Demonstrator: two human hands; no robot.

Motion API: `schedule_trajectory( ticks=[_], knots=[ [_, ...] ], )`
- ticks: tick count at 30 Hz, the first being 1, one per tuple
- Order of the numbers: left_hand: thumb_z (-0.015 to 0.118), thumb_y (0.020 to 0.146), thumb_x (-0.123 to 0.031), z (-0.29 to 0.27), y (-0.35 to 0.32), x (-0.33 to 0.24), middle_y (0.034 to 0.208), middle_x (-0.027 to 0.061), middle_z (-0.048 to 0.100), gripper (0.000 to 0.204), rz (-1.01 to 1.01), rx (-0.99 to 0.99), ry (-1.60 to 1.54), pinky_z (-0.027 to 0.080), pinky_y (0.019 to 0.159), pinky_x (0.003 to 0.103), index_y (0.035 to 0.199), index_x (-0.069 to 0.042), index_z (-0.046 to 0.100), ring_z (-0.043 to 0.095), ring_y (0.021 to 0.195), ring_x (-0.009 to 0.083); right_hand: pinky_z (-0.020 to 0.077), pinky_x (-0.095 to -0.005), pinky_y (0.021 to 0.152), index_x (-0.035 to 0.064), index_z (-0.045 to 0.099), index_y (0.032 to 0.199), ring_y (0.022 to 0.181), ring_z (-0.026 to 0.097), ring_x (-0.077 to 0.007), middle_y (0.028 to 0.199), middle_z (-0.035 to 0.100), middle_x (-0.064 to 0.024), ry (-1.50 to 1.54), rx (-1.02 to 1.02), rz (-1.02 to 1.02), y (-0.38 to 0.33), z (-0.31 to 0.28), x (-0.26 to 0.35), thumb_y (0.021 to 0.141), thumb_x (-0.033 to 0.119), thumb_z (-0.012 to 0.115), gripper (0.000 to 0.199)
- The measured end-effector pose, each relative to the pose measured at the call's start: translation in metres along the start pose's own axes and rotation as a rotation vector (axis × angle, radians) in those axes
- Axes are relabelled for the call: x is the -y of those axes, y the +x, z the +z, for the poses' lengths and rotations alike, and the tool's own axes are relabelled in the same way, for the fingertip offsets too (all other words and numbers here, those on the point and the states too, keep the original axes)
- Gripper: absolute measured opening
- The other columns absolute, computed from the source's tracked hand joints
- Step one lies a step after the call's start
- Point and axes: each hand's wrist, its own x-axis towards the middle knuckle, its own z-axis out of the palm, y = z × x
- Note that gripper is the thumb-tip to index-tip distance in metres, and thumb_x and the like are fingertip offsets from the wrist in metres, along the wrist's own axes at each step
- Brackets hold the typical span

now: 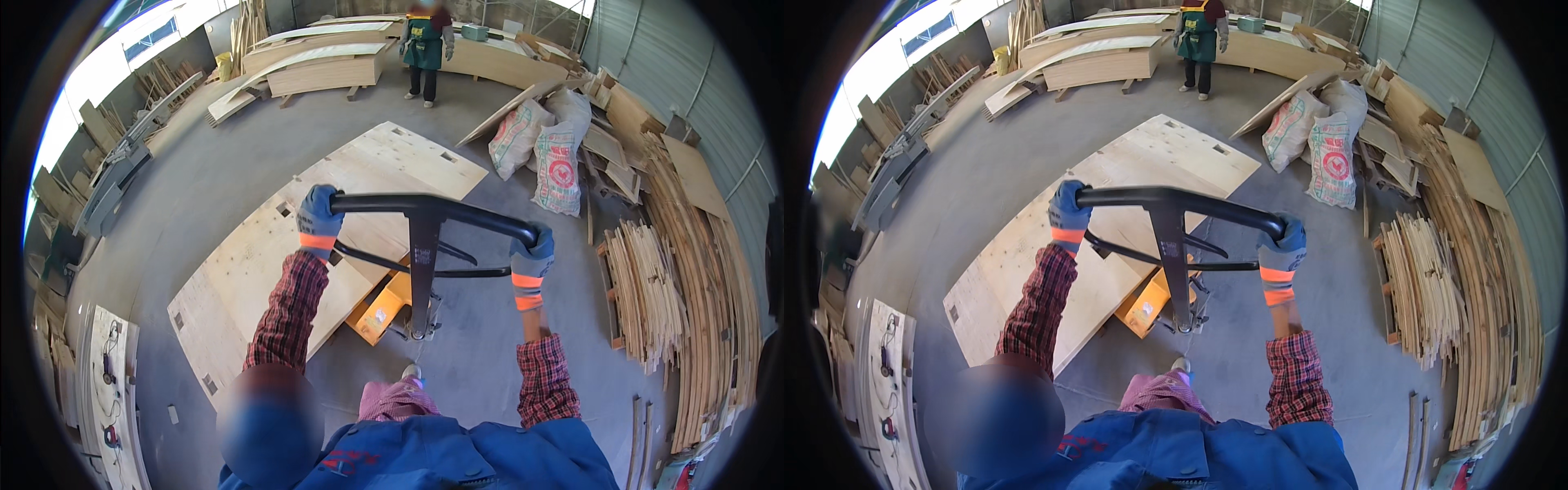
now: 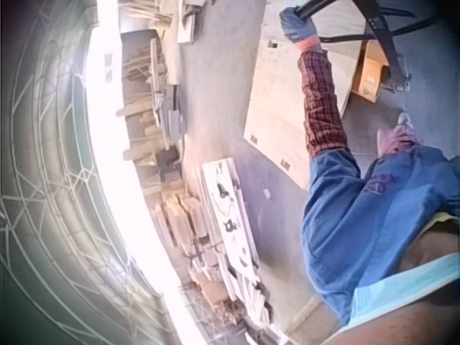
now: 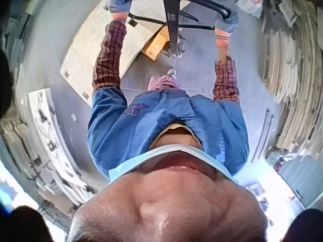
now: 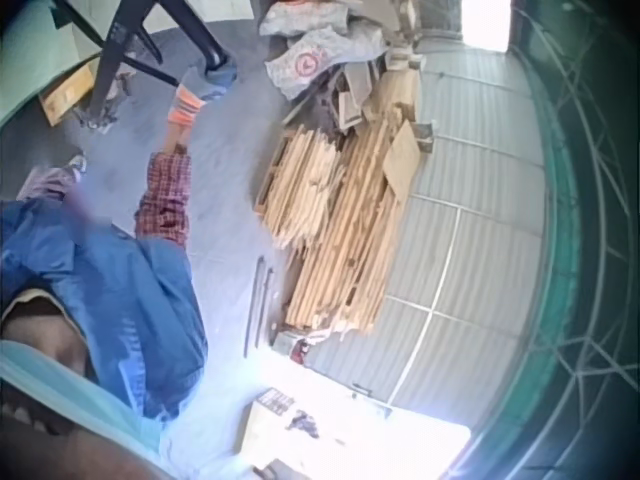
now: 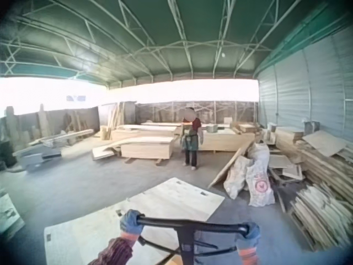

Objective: The person uses a manual pallet jack to lift and move large wooden panels across a workshop floor. They position the jack under the panels, lift them, and transport them to a different location while another worker is visible in the background.

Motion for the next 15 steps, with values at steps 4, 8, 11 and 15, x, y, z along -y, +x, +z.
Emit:
schedule_trajectory(
  ticks=[4,8,11,15],
  knots=[
    [0.072,0.075,-0.006,0.037,0.024,-0.004,0.081,0.0127,0.061,0.020,0.018,-0.082,0.057,0.048,0.063,0.041,0.088,-0.009,0.056,0.061,0.074,0.0360,0.0483,-0.0375,0.068,0.0072,0.062,0.093,0.072,0.060,-0.0316,0.080,0.062,-0.0124,0.010,0.065,0.011,0.041,0.020,-0.037,0.067,0.003,0.066,0.026],
    [0.075,0.072,-0.003,0.069,0.039,0.018,0.078,0.0125,0.060,0.023,-0.018,-0.128,0.093,0.048,0.063,0.040,0.085,-0.008,0.056,0.060,0.071,0.0346,0.0479,-0.0366,0.067,0.0072,0.061,0.090,0.071,0.060,-0.0312,0.078,0.061,-0.0124,0.128,0.194,0.079,0.070,0.050,-0.066,0.066,0.003,0.068,0.025],
    [0.074,0.073,0.002,0.098,0.054,0.035,0.076,0.0114,0.059,0.025,0.002,-0.135,0.069,0.048,0.061,0.037,0.082,-0.009,0.054,0.060,0.069,0.0311,0.0477,-0.0378,0.064,0.0067,0.060,0.088,0.068,0.059,-0.0322,0.078,0.061,-0.0128,0.166,0.319,0.095,0.101,0.069,-0.089,0.064,0.003,0.069,0.026],
    [0.066,0.075,0.002,0.097,0.057,0.078,0.081,0.0101,0.059,0.015,-0.046,-0.239,0.025,0.049,0.065,0.034,0.085,-0.003,0.057,0.059,0.076,0.0236,0.0471,-0.0373,0.063,0.0093,0.060,0.090,0.069,0.059,-0.0301,0.080,0.061,-0.0100,0.388,0.526,-0.146,0.155,0.109,-0.089,0.063,0.006,0.075,0.030]
  ],
)
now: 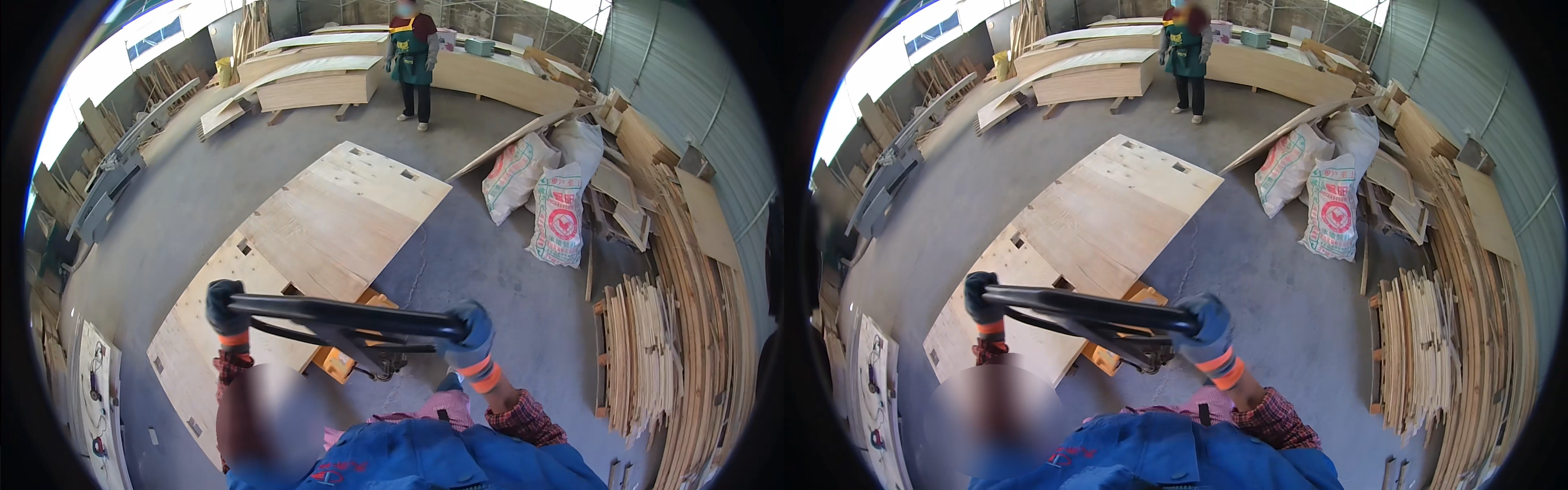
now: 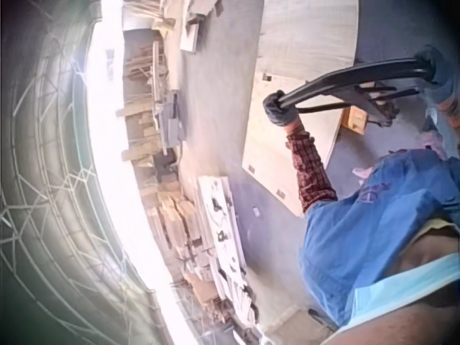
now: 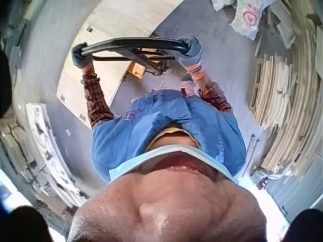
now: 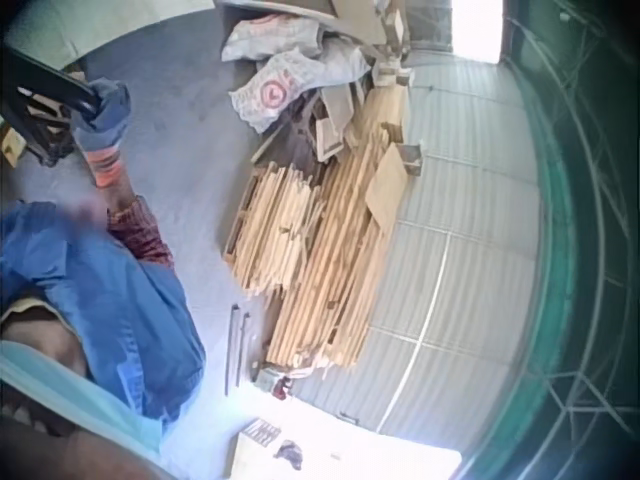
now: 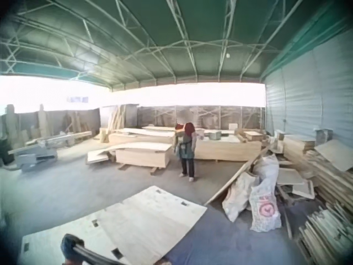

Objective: The person uses a manual pallet jack to lift and move large wooden panels across a workshop floor. They position the jack under the panels, lift them, and transport them to a different location while another worker is visible in the background.

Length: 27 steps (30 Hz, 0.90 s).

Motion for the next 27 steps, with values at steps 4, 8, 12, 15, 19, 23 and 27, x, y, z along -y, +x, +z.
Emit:
schedule_trajectory(
  ticks=[4,8,12,15,19,23,27],
  knots=[
    [0.055,0.086,-0.007,0.042,-0.003,0.029,0.090,0.0103,0.060,0.009,-0.155,-0.116,0.053,0.048,0.071,0.030,0.093,-0.002,0.058,0.058,0.082,0.0203,0.0467,-0.0393,0.065,0.0118,0.057,0.100,0.073,0.058,-0.0276,0.085,0.059,-0.0058,0.043,0.238,-0.306,0.046,0.003,-0.069,0.069,0.020,0.077,0.038],
    [0.055,0.097,-0.017,0.040,-0.019,0.063,0.114,0.0091,0.056,0.019,-0.309,-0.558,-0.036,0.053,0.090,0.036,0.110,-0.004,0.057,0.058,0.103,0.0205,0.0459,-0.0431,0.065,0.0078,0.060,0.084,0.071,0.058,-0.0336,0.075,0.057,-0.0135,0.321,0.730,-0.230,0.121,0.004,-0.086,0.075,0.030,0.073,0.027],
    [0.060,0.095,-0.025,0.092,-0.002,0.040,0.109,0.0106,0.063,0.027,-0.470,-0.784,0.281,0.051,0.090,0.035,0.111,-0.003,0.063,0.060,0.101,0.0203,0.0505,-0.0392,0.065,0.0077,0.064,0.090,0.069,0.063,-0.0307,0.073,0.062,-0.0142,0.599,0.908,-0.087,0.172,-0.006,-0.173,0.081,0.035,0.072,0.030],
    [0.062,0.093,-0.026,0.096,-0.033,0.044,0.111,0.0105,0.066,0.030,-0.518,-0.590,0.894,0.053,0.084,0.036,0.113,-0.003,0.066,0.064,0.096,0.0206,0.0506,-0.0277,0.065,0.0096,0.064,0.106,0.073,0.065,-0.0199,0.074,0.065,-0.0088,0.621,1.121,0.218,0.224,0.001,-0.274,0.087,0.028,0.070,0.027],
    [0.063,0.092,-0.026,0.222,-0.039,0.064,0.110,0.0109,0.067,0.032,-0.500,-0.526,1.117,0.054,0.082,0.036,0.114,-0.004,0.067,0.065,0.094,0.0213,0.0516,-0.0247,0.073,0.0015,0.059,0.116,0.083,0.061,-0.0093,0.092,0.065,-0.0022,0.906,0.729,0.449,0.281,0.023,-0.475,0.091,0.011,0.066,0.028],
    [0.063,0.091,-0.027,0.412,-0.024,0.117,0.109,0.0113,0.068,0.032,-0.604,-0.351,0.944,0.054,0.082,0.037,0.113,-0.004,0.068,0.065,0.094,0.0222,0.0513,-0.0272,0.073,0.0070,0.061,0.112,0.084,0.060,-0.0099,0.090,0.064,-0.0021,0.363,0.461,0.563,0.360,-0.027,-0.663,0.087,0.011,0.068,0.027],
    [0.063,0.091,-0.028,0.639,0.012,0.175,0.107,0.0118,0.068,0.032,-0.802,0.109,0.540,0.054,0.081,0.037,0.112,-0.005,0.068,0.066,0.093,0.0231,0.0476,-0.0252,0.059,0.0038,0.061,0.110,0.074,0.059,-0.0093,0.091,0.064,-0.0027,-0.116,0.438,0.554,0.361,-0.087,-0.900,0.085,0.019,0.072,0.032]
  ],
)
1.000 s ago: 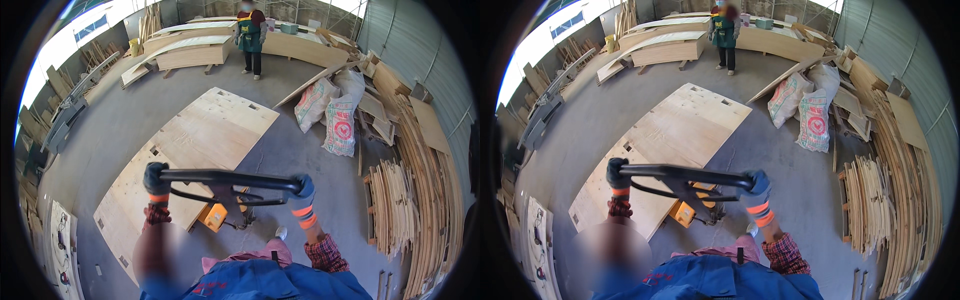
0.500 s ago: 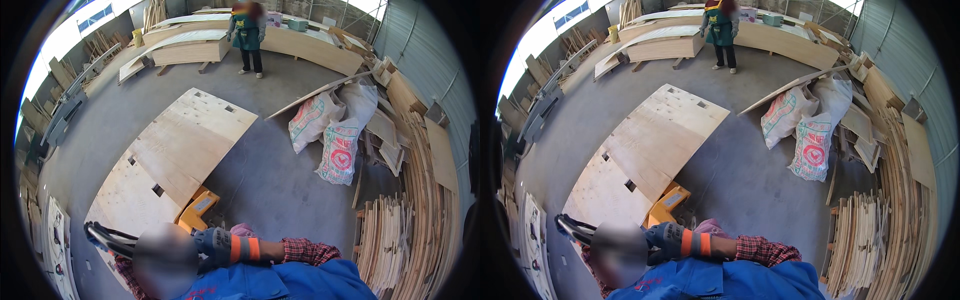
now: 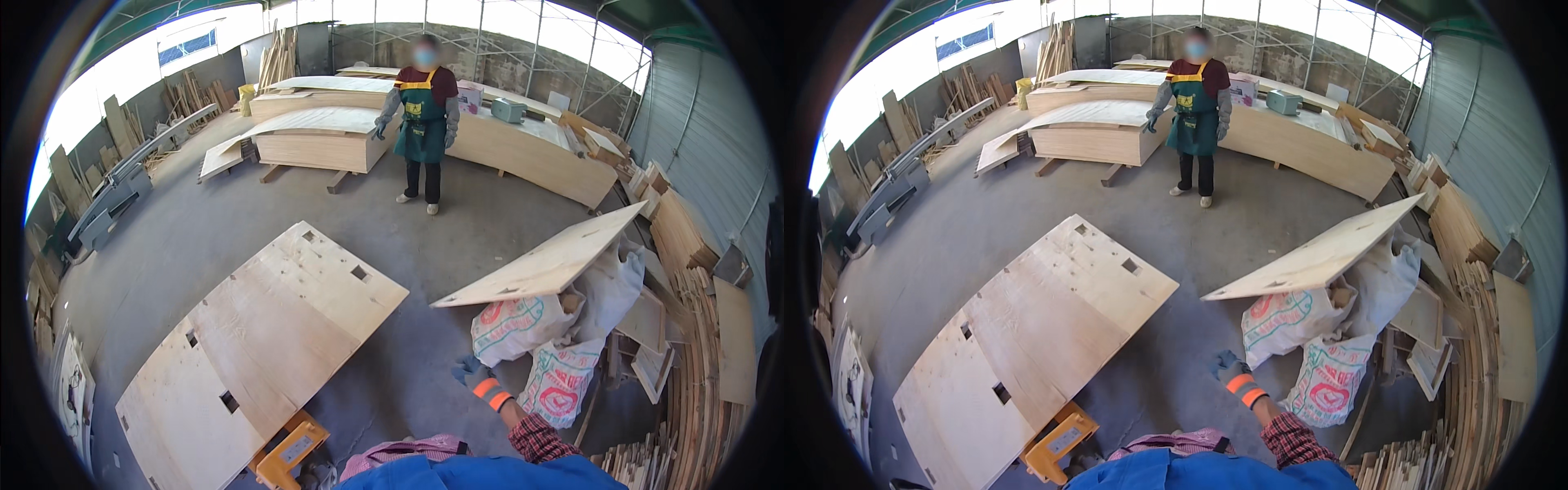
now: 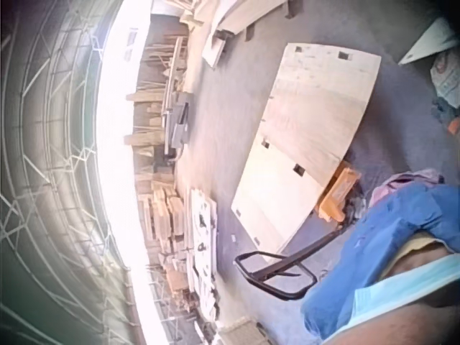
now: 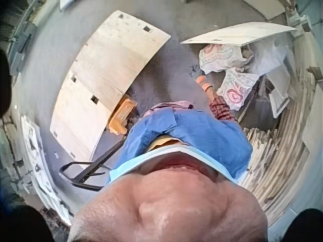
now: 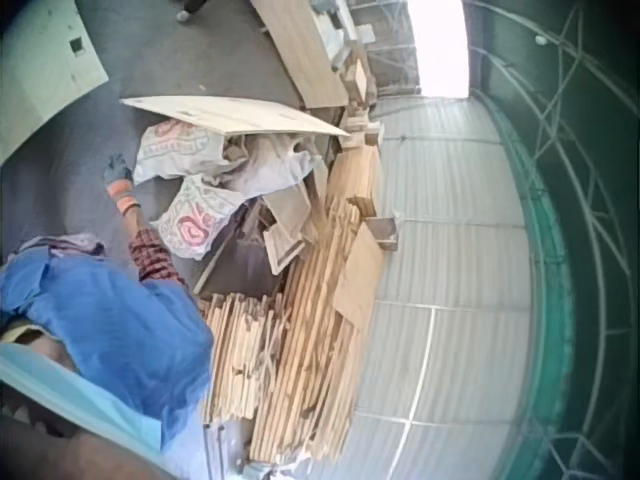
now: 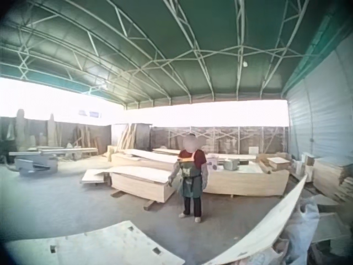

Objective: The person uses a manual pallet jack to lift and move large wooden panels across a workshop floor. They position the jack under the panels, lift them, and transport them to a different location while another worker is visible in the background.

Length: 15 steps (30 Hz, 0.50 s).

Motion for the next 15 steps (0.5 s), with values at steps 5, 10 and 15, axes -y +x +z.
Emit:
schedule_trajectory(
  ticks=[5,10,15],
  knots=[
    [0.063,0.090,-0.029,0.175,0.033,-0.096,0.105,0.0123,0.069,0.032,-0.037,0.569,-0.056,0.054,0.081,0.038,0.112,-0.005,0.069,0.066,0.093,0.0242,0.0516,-0.0281,0.055,0.0042,0.056,0.119,0.066,0.062,-0.0147,0.092,0.069,-0.0118,0.321,0.093,0.514,0.117,-0.088,0.002,0.085,0.017,0.073,0.040],
    [0.063,0.089,-0.030,0.322,0.058,-0.126,0.103,0.0129,0.069,0.033,-0.140,0.857,0.039,0.054,0.080,0.038,0.111,-0.006,0.069,0.066,0.092,0.0253,0.0548,-0.0281,0.060,0.0052,0.056,0.120,0.071,0.065,-0.0151,0.093,0.068,-0.0103,0.066,-0.006,0.318,0.330,-0.093,-0.107,0.085,0.017,0.072,0.041],
    [0.063,0.089,-0.031,0.410,0.085,-0.146,0.100,0.0135,0.069,0.033,-0.318,0.989,0.216,0.054,0.080,0.039,0.110,-0.007,0.069,0.066,0.091,0.0264,0.0514,-0.0294,0.063,0.0068,0.056,0.119,0.074,0.062,-0.0132,0.090,0.067,-0.0064,-0.116,-0.021,0.183,0.522,-0.108,-0.106,0.085,0.016,0.070,0.037]
  ],
)
